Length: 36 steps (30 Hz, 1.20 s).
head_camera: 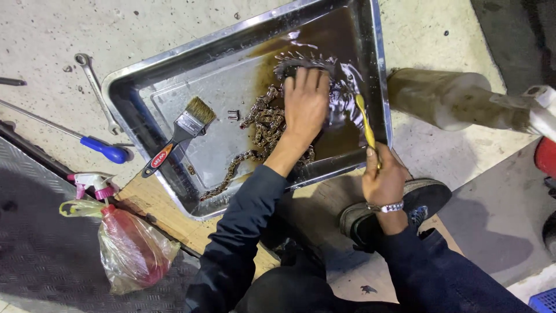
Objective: Cleaning a motorcycle chain with a brush in a tray of degreaser
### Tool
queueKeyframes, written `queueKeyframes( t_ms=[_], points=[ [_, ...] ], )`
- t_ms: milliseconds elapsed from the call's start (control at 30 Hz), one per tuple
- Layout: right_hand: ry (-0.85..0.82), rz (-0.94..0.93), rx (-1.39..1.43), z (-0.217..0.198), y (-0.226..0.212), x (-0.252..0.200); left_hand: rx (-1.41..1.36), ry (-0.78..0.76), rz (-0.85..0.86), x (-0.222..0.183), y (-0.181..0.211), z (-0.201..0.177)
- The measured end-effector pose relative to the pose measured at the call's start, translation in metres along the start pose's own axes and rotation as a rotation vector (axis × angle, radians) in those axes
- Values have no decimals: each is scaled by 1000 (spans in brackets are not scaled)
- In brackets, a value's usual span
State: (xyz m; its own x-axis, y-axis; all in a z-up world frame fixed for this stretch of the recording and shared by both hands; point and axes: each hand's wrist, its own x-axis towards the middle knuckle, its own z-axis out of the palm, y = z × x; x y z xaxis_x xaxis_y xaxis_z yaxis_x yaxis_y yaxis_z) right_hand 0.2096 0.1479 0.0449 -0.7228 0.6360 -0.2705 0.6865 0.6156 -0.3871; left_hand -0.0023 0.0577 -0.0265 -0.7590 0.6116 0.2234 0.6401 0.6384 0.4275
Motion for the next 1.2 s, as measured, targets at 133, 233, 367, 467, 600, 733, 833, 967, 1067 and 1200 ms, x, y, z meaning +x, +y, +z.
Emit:
queueKeyframes(
  t_ms=[133,233,367,467,600,733,833,967,1067,1200],
  points=[
    [3,-24,-5,-7,4,1,-107,4,239,-3,-5,10],
    [-97,68,-39,3,11,-6,-90,-66,219,-11,-11,-4],
    [-72,31,-6,25,6,1,-115,-68,199,-13,-11,-13],
    [-41,56,54,25,-9,-4,-117,-15,194,-15,-11,-16],
    [9,14,40,36,-21,2,-111,40,171,-19,-13,-12],
    [13,-53,92,38,-21,16,-142,45,131,-15,-10,-14],
    [-16,-6,38,38,-12,7,-135,73,131,-18,-10,-9],
    [5,0,84,44,-20,13,-153,78,123,-15,-10,-12],
    [-9,32,88,51,-11,4,-152,103,122,-13,-9,-13],
    [5,5,77,44,-32,20,-159,130,141,-15,-11,-9]
  ],
)
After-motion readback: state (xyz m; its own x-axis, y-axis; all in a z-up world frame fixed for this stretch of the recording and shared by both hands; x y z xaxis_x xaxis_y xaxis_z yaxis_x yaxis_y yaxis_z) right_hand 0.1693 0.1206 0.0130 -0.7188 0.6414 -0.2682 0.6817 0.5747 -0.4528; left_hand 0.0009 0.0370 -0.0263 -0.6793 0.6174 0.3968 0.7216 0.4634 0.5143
